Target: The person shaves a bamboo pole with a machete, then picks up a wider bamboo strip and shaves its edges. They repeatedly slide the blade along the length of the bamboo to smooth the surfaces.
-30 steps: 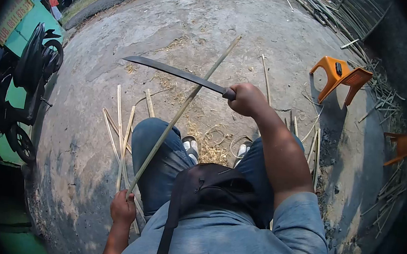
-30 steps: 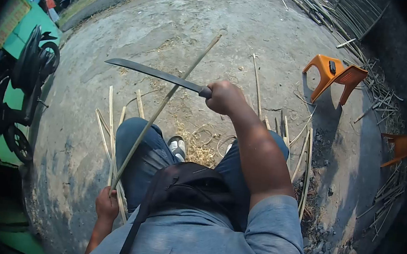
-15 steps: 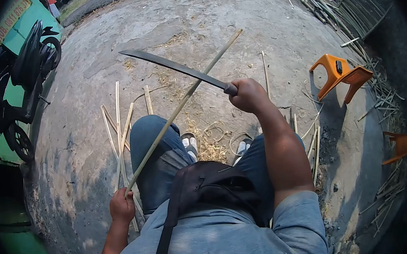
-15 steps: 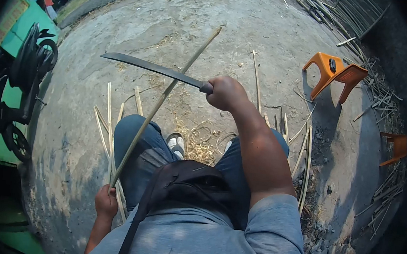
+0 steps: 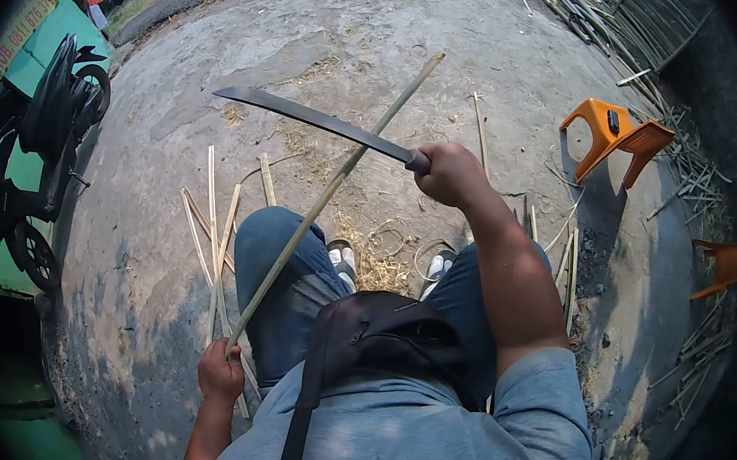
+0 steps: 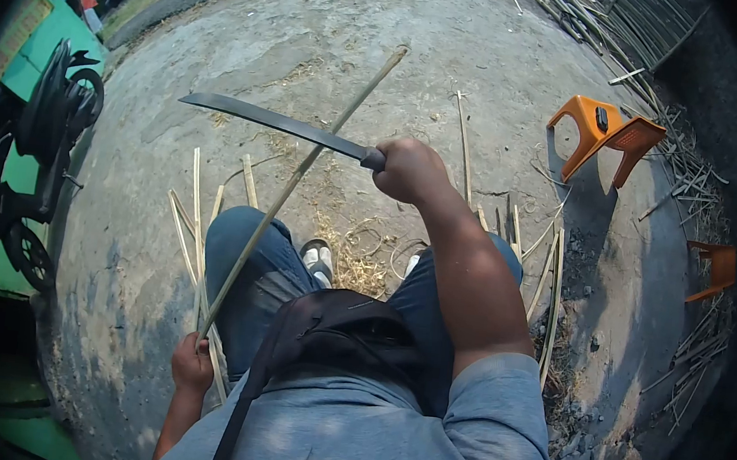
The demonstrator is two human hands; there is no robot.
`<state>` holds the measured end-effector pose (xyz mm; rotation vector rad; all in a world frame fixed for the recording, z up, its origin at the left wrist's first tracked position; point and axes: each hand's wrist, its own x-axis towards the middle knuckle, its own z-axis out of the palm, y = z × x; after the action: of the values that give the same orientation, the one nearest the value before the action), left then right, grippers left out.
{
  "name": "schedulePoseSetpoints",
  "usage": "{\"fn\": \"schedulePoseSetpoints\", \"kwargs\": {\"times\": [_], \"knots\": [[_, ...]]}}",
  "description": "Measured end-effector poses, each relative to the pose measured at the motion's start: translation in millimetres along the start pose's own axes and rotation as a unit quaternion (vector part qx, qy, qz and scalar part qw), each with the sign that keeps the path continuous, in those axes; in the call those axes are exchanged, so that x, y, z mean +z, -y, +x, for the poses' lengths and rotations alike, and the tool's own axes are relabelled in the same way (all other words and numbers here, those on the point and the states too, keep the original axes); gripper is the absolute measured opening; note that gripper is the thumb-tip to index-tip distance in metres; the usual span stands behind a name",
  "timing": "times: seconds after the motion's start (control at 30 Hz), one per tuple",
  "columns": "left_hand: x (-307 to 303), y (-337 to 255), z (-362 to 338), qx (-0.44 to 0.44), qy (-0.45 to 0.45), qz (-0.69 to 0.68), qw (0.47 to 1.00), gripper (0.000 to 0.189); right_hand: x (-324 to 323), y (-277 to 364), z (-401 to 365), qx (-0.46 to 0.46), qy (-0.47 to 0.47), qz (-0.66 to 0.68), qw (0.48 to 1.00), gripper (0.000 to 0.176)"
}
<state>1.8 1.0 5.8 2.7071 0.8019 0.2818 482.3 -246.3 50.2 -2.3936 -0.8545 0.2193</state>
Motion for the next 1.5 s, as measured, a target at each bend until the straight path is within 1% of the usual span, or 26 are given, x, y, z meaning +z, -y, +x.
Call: {"fn": "schedulePoseSetpoints", "kwargs": {"times": [0.07,0.13,0.23,0.27,0.37,0.4,0.47,0.5,0.53,0.57,0.63,0.73,0.83,0.87,0.9,0.97,1.0,1.1,1.13,1.17,1.23,1.33,1.37,1.43,1.47,1.5], "knots": [[0.3,-4.0,3.2,0.002,-0.016,0.008,1.0,0.055,5.9,-9.6,4.9,0.003,-0.013,-0.014,1.0,0.013],[-4.1,-5.7,2.7,-0.002,-0.001,-0.003,1.0,0.056,6.2,-6.4,4.6,-0.001,-0.022,-0.017,1.0,0.015],[-2.4,-0.7,0.2,-0.001,0.01,-0.004,1.0,0.058,0.3,9.6,-2.6,0.039,0.032,0.002,0.999,0.019],[-0.2,0.7,-0.7,0.0,0.013,-0.004,1.0,0.059,1.4,13.3,-7.6,0.036,0.032,0.012,0.999,0.017],[2.3,-2.5,0.5,-0.01,0.007,-0.001,1.0,0.061,4.8,23.5,-17.2,-0.061,0.036,-0.082,0.994,0.012],[4.0,-2.3,1.8,-0.001,-0.004,-0.002,1.0,0.061,6.0,26.3,-20.8,-0.081,0.027,-0.074,0.994,0.01],[6.4,0.8,1.1,0.012,-0.026,-0.002,1.0,0.062,5.6,19.6,-15.1,-0.081,0.016,-0.086,0.993,0.01],[5.8,1.6,0.8,0.006,-0.017,-0.005,1.0,0.062,6.3,13.9,-12.1,-0.082,0.014,-0.089,0.993,0.01],[3.7,1.8,1.3,-0.001,-0.006,-0.008,1.0,0.062,4.4,5.8,-4.5,-0.062,0.001,-0.085,0.994,0.01],[2.9,1.8,2.0,-0.003,0.002,-0.013,1.0,0.062,3.6,-2.7,3.1,-0.004,-0.017,-0.027,0.999,0.011],[2.2,-0.6,1.4,-0.009,-0.002,0.0,1.0,0.062,4.5,-9.7,9.3,0.01,-0.031,0.002,0.999,0.012],[5.3,5.2,-2.0,-0.002,-0.011,0.002,1.0,0.062,3.6,-4.9,6.3,0.015,-0.033,-0.025,0.999,0.02],[5.8,4.8,-1.5,0.0,-0.006,-0.012,1.0,0.062,-0.7,10.4,-6.6,-0.017,-0.019,0.007,1.0,0.02],[6.5,2.5,-1.5,-0.003,-0.003,-0.02,1.0,0.062,2.6,13.4,-11.6,-0.034,-0.017,-0.024,0.999,0.016],[7.7,1.5,-1.3,-0.001,-0.008,-0.02,1.0,0.062,4.2,16.3,-13.6,-0.066,0.011,-0.067,0.996,0.013],[9.5,1.1,0.4,0.001,-0.023,-0.019,1.0,0.063,11.5,19.9,-17.9,-0.129,0.002,-0.12,0.984,0.012],[9.2,2.6,2.7,0.002,-0.012,-0.02,1.0,0.063,9.4,23.8,-18.5,-0.133,0.012,-0.13,0.982,0.013],[5.3,8.2,0.3,-0.006,0.013,-0.019,1.0,0.062,-1.9,15.1,-8.5,-0.077,0.027,-0.115,0.99,0.012],[3.9,8.2,0.6,-0.007,0.017,-0.02,1.0,0.062,-0.6,3.6,1.4,-0.04,-0.008,-0.07,0.997,0.012],[4.6,7.6,2.7,-0.005,0.015,-0.023,1.0,0.062,-3.6,-7.5,9.6,0.01,-0.011,-0.027,1.0,0.012],[5.2,8.0,1.5,-0.012,0.01,-0.014,1.0,0.061,-1.2,-13.0,12.2,-0.016,-0.048,-0.028,0.998,0.009],[9.4,13.9,-1.7,-0.003,-0.012,-0.012,1.0,0.061,4.6,-9.5,3.5,-0.032,-0.087,0.012,0.996,0.009],[12.2,15.9,-2.7,0.001,-0.019,-0.015,1.0,0.061,5.1,-7.5,-0.1,-0.04,-0.077,0.014,0.996,0.01],[11.1,10.8,-0.3,-0.005,0.004,-0.025,1.0,0.062,-1.0,6.7,-10.5,-0.054,-0.052,0.015,0.997,0.01],[11.2,8.4,0.9,-0.009,0.014,-0.031,0.999,0.062,-0.4,11.4,-15.6,-0.077,-0.038,-0.032,0.996,0.011],[12.3,8.2,1.2,-0.006,0.008,-0.029,1.0,0.062,4.4,12.6,-18.3,-0.123,-0.045,-0.064,0.989,0.009]]}}
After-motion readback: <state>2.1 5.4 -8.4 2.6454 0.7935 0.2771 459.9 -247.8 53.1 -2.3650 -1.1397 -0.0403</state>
